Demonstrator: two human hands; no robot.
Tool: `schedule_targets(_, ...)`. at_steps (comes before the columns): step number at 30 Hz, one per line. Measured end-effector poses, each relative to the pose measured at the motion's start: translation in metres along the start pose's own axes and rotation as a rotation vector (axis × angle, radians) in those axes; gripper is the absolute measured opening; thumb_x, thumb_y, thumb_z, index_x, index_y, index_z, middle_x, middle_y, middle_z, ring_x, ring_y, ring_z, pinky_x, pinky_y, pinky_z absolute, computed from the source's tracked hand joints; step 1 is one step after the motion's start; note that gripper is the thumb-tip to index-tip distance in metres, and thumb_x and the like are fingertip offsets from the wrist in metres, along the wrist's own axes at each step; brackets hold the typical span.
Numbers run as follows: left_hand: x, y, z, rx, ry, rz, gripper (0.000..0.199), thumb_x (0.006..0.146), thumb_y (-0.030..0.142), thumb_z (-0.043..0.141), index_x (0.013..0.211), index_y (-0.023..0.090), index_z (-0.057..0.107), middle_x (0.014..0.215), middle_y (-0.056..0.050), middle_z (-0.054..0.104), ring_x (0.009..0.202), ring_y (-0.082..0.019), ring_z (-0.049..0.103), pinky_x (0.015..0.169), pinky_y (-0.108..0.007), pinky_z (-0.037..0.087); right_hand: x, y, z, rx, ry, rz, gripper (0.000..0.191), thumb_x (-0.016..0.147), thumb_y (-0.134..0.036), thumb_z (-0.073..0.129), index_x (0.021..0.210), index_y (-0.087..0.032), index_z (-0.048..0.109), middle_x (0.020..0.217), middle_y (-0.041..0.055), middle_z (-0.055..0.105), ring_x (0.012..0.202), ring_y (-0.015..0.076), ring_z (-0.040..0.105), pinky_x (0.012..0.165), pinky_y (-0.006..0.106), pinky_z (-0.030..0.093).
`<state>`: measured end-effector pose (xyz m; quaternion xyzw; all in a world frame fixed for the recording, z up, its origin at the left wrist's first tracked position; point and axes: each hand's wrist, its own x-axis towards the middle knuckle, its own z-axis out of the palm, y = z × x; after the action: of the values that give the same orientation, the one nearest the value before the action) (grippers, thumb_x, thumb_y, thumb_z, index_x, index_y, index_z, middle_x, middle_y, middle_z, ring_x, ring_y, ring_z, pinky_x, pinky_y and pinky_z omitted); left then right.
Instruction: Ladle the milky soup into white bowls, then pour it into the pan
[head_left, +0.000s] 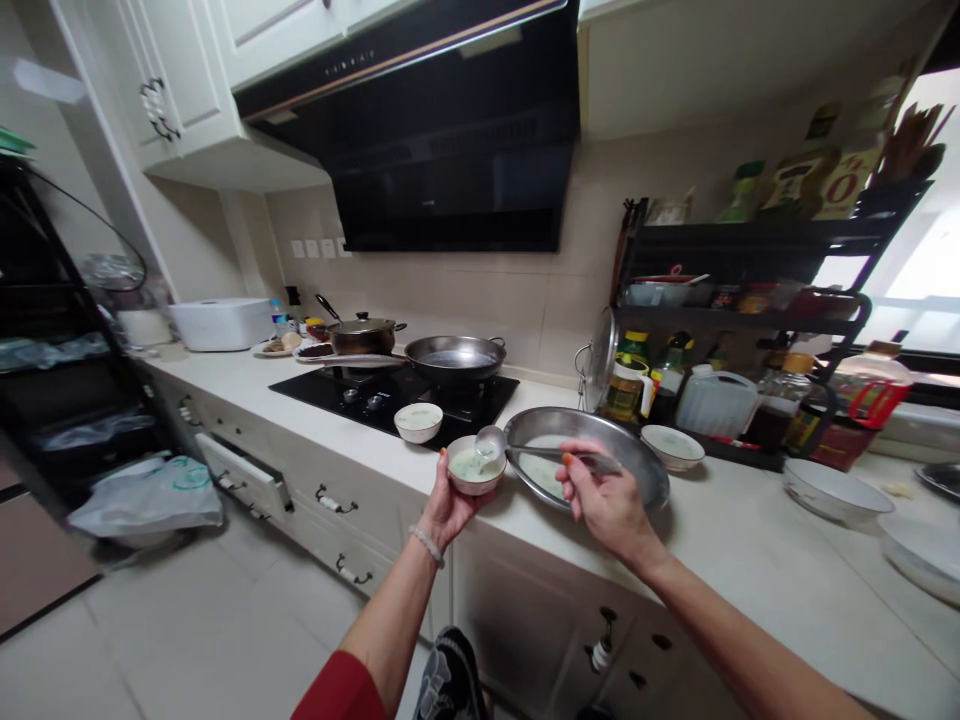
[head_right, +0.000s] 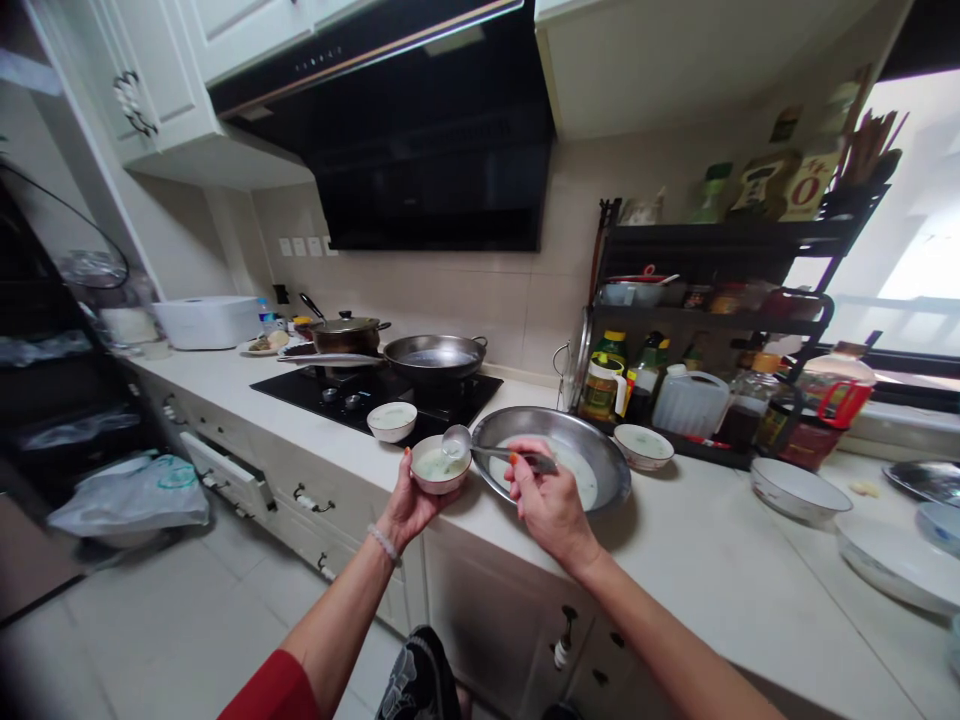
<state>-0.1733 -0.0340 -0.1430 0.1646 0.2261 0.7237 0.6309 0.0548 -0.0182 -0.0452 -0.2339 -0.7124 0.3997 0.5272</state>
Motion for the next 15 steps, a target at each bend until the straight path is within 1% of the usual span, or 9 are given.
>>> schedule_targets(3, 0.0, 0.0, 0.0, 0.007, 0.008, 0.009, 0.07, 0.095, 0.061, 0.037, 0.148, 0.015, 0.039, 0.13, -0.02, 0.062, 0.104, -0.036, 0.067, 0.077, -0.045, 0.057, -0.011, 0.008, -0.001, -0.147, -0.124, -0.185, 0.024, 0.096, -0.038, 0.053, 0.107, -0.021, 0.064, 0.075, 0.005, 0.066, 0.049, 0.0133, 0.058, 0.041, 0.024, 0.047)
schedule_targets(5, 0.001, -0.001, 0.0, 0.01, 0.009, 0.014, 0.07, 0.095, 0.061, 0.038, 0.148, 0.015, 0.038, 0.13, -0.02, 0.062, 0.103, -0.036, 0.067, 0.077, -0.046, 0.057, -0.016, 0.009, -0.003, -0.197, -0.16, -0.28, 0.022, 0.096, -0.034, 0.052, 0.108, -0.022, 0.066, 0.079, 0.0061, 0.068, 0.053, 0.0142, 0.06, 0.044, 0.025, 0.049)
schedule_targets(6, 0.001, -0.001, -0.001, 0.01, 0.012, 0.016, 0.071, 0.095, 0.061, 0.039, 0.149, 0.015, 0.038, 0.13, -0.021, 0.062, 0.103, -0.036, 0.067, 0.077, -0.046, 0.057, -0.017, 0.009, -0.004, -0.194, -0.161, -0.296, 0.022, 0.096, -0.033, 0.053, 0.108, -0.022, 0.066, 0.079, 0.0064, 0.068, 0.054, 0.0146, 0.061, 0.045, 0.025, 0.049)
schedule_targets(7, 0.001, -0.001, -0.001, 0.008, 0.015, 0.018, 0.072, 0.094, 0.061, 0.04, 0.149, 0.015, 0.037, 0.129, -0.021, 0.062, 0.103, -0.036, 0.067, 0.078, -0.047, 0.057, -0.017, 0.009, -0.006, -0.174, -0.146, -0.284, 0.022, 0.095, -0.034, 0.054, 0.108, -0.022, 0.066, 0.079, 0.0064, 0.068, 0.055, 0.0148, 0.061, 0.044, 0.025, 0.049)
schedule_targets(9, 0.001, -0.001, -0.002, 0.005, 0.016, 0.016, 0.073, 0.093, 0.062, 0.042, 0.15, 0.015, 0.037, 0.129, -0.022, 0.062, 0.102, -0.035, 0.067, 0.078, -0.047, 0.057, -0.016, 0.006, -0.008, -0.105, -0.069, -0.184, 0.024, 0.094, -0.04, 0.057, 0.107, -0.022, 0.066, 0.076, 0.0055, 0.067, 0.052, 0.0148, 0.06, 0.041, 0.025, 0.048)
schedule_targets(12, 0.001, 0.0, -0.002, 0.007, 0.006, 0.003, 0.074, 0.092, 0.063, 0.043, 0.148, 0.014, 0.039, 0.127, -0.022, 0.063, 0.102, -0.035, 0.067, 0.077, -0.045, 0.057, -0.011, 0.002, -0.017, 0.006, 0.128, 0.002, 0.036, 0.086, -0.053, 0.064, 0.102, -0.021, 0.064, 0.069, 0.003, 0.065, 0.046, 0.0137, 0.056, 0.035, 0.024, 0.045)
schedule_targets(15, 0.001, 0.0, -0.002, 0.0, 0.018, 0.002, 0.073, 0.092, 0.064, 0.044, 0.148, 0.017, 0.04, 0.127, -0.021, 0.064, 0.104, -0.034, 0.067, 0.078, -0.046, 0.057, -0.004, 0.003, -0.035, 0.045, 0.293, 0.085, 0.047, 0.076, -0.062, 0.071, 0.096, -0.02, 0.061, 0.064, 0.0018, 0.064, 0.042, 0.0132, 0.054, 0.033, 0.024, 0.044)
